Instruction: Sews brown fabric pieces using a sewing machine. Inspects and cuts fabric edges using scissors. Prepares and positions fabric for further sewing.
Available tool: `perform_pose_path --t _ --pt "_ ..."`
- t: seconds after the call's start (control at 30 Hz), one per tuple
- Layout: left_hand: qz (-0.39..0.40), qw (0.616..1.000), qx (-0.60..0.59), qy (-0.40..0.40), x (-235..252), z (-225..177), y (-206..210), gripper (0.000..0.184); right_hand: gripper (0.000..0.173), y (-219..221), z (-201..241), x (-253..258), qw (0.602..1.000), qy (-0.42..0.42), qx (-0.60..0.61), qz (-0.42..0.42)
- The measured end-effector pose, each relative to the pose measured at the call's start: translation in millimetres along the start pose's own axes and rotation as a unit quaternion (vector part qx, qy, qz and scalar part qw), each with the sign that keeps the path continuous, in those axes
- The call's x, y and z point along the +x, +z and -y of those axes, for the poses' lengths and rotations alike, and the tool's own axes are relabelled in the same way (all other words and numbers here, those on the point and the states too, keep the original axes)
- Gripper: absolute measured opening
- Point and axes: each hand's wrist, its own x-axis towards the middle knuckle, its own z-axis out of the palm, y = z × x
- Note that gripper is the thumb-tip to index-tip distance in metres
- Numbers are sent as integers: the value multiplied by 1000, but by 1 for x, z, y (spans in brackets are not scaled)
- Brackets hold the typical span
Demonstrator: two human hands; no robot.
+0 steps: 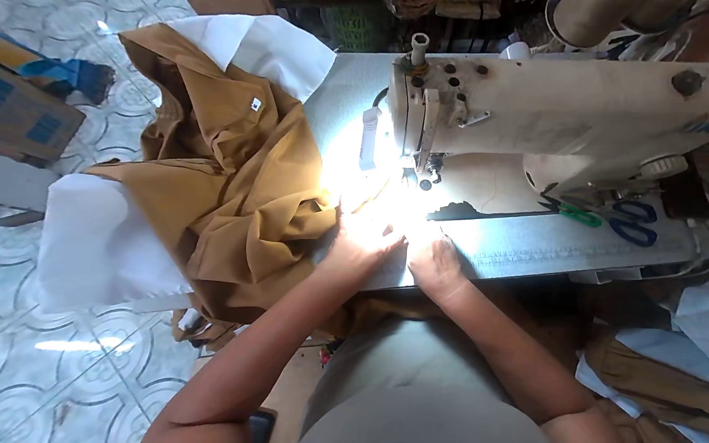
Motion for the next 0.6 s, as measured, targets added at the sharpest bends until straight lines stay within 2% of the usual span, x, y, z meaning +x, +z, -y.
perform_pose_path --t 0.07,0.27,0.4,0.5,0.6 --pt "-8 1000 2 2 5 5 0 31 24 -1 -1 5 1000 -1 5 9" --pt "-71 997 -27 3 30 20 -4 25 30 3 -8 31 994 -13 106 -39" --pt "-99 993 -52 23 40 30 0 21 30 -1 -11 39 995 -32 86 -36" --pt "-133 987 -55 68 41 37 10 20 26 -2 -18 36 991 -14 128 -37" --pt "-202 971 -109 65 42 49 18 16 25 7 -28 31 976 46 201 -75"
